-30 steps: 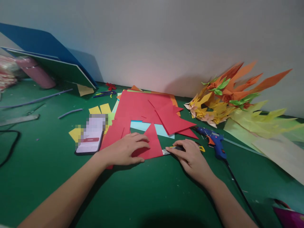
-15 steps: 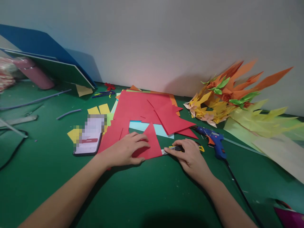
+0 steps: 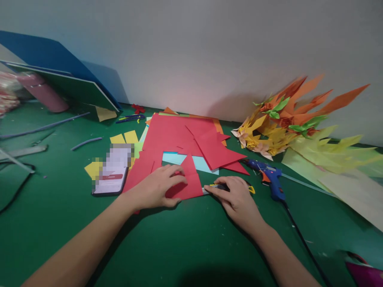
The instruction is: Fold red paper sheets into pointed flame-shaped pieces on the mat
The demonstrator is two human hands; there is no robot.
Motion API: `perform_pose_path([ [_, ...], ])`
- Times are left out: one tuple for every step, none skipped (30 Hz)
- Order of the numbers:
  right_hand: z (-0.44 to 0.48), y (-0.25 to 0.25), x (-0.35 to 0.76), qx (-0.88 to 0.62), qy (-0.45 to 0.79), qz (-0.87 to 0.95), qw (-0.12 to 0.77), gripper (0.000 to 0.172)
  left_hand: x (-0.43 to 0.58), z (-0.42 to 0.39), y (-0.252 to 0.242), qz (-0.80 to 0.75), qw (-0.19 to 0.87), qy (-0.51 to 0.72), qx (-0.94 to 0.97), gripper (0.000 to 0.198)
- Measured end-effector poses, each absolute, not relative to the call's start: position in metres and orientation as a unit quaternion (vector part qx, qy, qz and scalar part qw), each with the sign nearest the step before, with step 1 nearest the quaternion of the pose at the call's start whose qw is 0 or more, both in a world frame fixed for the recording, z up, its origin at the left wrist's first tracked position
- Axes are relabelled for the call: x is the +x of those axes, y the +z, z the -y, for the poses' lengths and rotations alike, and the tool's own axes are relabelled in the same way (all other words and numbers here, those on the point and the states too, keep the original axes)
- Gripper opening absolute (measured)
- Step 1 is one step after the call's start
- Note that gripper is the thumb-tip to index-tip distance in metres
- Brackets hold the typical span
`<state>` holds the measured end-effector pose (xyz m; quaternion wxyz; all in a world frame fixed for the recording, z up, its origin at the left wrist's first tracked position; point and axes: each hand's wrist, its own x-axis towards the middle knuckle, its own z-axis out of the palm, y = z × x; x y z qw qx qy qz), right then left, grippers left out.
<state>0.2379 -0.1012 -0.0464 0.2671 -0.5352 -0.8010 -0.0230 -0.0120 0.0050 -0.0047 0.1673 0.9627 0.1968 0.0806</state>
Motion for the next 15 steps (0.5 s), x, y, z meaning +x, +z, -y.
perform_pose_path([
  [0.1015,-0.0466,0.2387,-0.537,-0.023,0.8,0.267,0.034,-0.0121,-0.0052,-0.0044,-0.189,0.171,0.081,0.964,0.033],
  [0.1019,-0.0468,0.2397,-0.538,-0.024,0.799,0.266,0.034,-0.0124,-0.0055,-0.004,-0.182,0.178,0.08,0.964,0.031],
  [0.1023,-0.047,0.241,-0.54,-0.025,0.799,0.265,0.035,-0.0127,-0.0058,-0.0036,-0.178,0.187,0.078,0.963,0.03],
  [0.1027,-0.0471,0.2423,-0.54,-0.026,0.799,0.264,0.036,-0.013,-0.0061,-0.0033,-0.178,0.198,0.074,0.961,0.03],
  [0.1031,-0.0472,0.2435,-0.541,-0.025,0.799,0.263,0.036,-0.0135,-0.0064,-0.003,-0.179,0.211,0.071,0.958,0.031],
  [0.1035,-0.0472,0.2445,-0.54,-0.022,0.799,0.262,0.036,-0.0141,-0.0068,-0.0029,-0.183,0.224,0.066,0.955,0.032],
  [0.1039,-0.0472,0.2453,-0.54,-0.018,0.8,0.262,0.037,-0.0146,-0.0073,-0.003,-0.187,0.235,0.063,0.952,0.034],
  [0.1043,-0.0472,0.2457,-0.539,-0.013,0.8,0.262,0.037,-0.015,-0.0078,-0.0033,-0.188,0.243,0.062,0.95,0.035],
  [0.1047,-0.0471,0.2459,-0.538,-0.009,0.801,0.263,0.037,-0.0153,-0.0083,-0.0037,-0.187,0.248,0.065,0.949,0.035],
  [0.1051,-0.047,0.2458,-0.536,-0.006,0.802,0.263,0.037,-0.0153,-0.0089,-0.0042,-0.183,0.247,0.071,0.949,0.033],
  [0.1054,-0.0469,0.2454,-0.533,-0.005,0.804,0.264,0.037,-0.0151,-0.0094,-0.0049,-0.177,0.243,0.081,0.95,0.029],
  [0.1058,-0.0467,0.2449,-0.531,-0.003,0.805,0.264,0.038,-0.0147,-0.0099,-0.0056,-0.17,0.237,0.091,0.952,0.025],
  [0.1061,-0.0465,0.2443,-0.528,0.0,0.807,0.264,0.038,-0.0143,-0.0102,-0.0063,-0.163,0.232,0.103,0.953,0.022],
  [0.1063,-0.0461,0.2437,-0.526,0.004,0.808,0.265,0.039,-0.0139,-0.0104,-0.0071,-0.158,0.229,0.112,0.954,0.02],
  [0.1065,-0.0455,0.2432,-0.525,0.008,0.809,0.264,0.039,-0.0136,-0.0104,-0.0078,-0.157,0.23,0.116,0.953,0.02],
])
